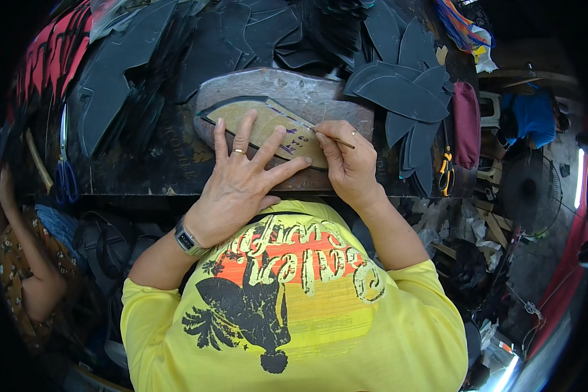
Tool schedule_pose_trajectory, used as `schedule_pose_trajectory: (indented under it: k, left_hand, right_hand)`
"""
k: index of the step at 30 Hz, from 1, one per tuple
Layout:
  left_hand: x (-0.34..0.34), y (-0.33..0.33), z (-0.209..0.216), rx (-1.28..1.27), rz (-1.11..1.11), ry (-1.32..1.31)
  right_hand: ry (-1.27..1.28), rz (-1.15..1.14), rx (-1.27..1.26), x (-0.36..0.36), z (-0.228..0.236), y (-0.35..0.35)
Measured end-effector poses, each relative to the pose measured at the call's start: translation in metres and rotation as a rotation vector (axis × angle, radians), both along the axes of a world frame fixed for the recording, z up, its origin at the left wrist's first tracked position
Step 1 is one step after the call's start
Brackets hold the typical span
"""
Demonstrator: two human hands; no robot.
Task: The person repeatedly places a template on black sheet material, marks around it with a pencil, and stacks the marked pieces. They also pack some finished pieces into a plastic bag.
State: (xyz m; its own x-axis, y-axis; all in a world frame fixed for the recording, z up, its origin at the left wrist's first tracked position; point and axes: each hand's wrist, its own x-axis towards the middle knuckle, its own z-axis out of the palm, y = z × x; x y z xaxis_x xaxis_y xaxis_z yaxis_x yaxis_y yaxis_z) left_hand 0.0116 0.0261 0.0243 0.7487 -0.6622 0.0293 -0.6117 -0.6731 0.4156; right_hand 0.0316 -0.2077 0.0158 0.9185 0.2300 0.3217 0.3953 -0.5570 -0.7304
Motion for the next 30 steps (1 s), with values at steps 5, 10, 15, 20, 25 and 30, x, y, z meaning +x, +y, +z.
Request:
schedule_pose_trajectory:
  k: [5, 10, 15, 20, 25, 30]
  left_hand:
    - [-0.001, 0.000, 0.000, 0.005, 0.002, 0.003]
    - [0.000, 0.000, 0.000, 0.000, -0.003, -0.003]
    - [0.000, 0.000, -0.001, -0.005, -0.002, -0.004]
    - [0.000, 0.001, -0.002, 0.008, -0.005, -0.012]
    - [-0.001, 0.001, -0.004, -0.032, 0.015, -0.018]
    - [-0.001, 0.000, -0.006, -0.054, 0.011, -0.018]
  right_hand:
    - [0.050, -0.014, 0.004, 0.003, 0.003, 0.000]
    - [0.343, -0.130, 0.275, 0.009, 0.008, 0.002]
    - [0.208, -0.007, 0.208, 0.012, 0.003, 0.013]
    - [-0.150, 0.081, -0.031, 0.018, -0.001, 0.017]
    - [0.080, 0.009, 0.093, 0.019, 0.002, 0.015]
    - [0.129, 0.020, 0.082, 0.018, 0.004, 0.018]
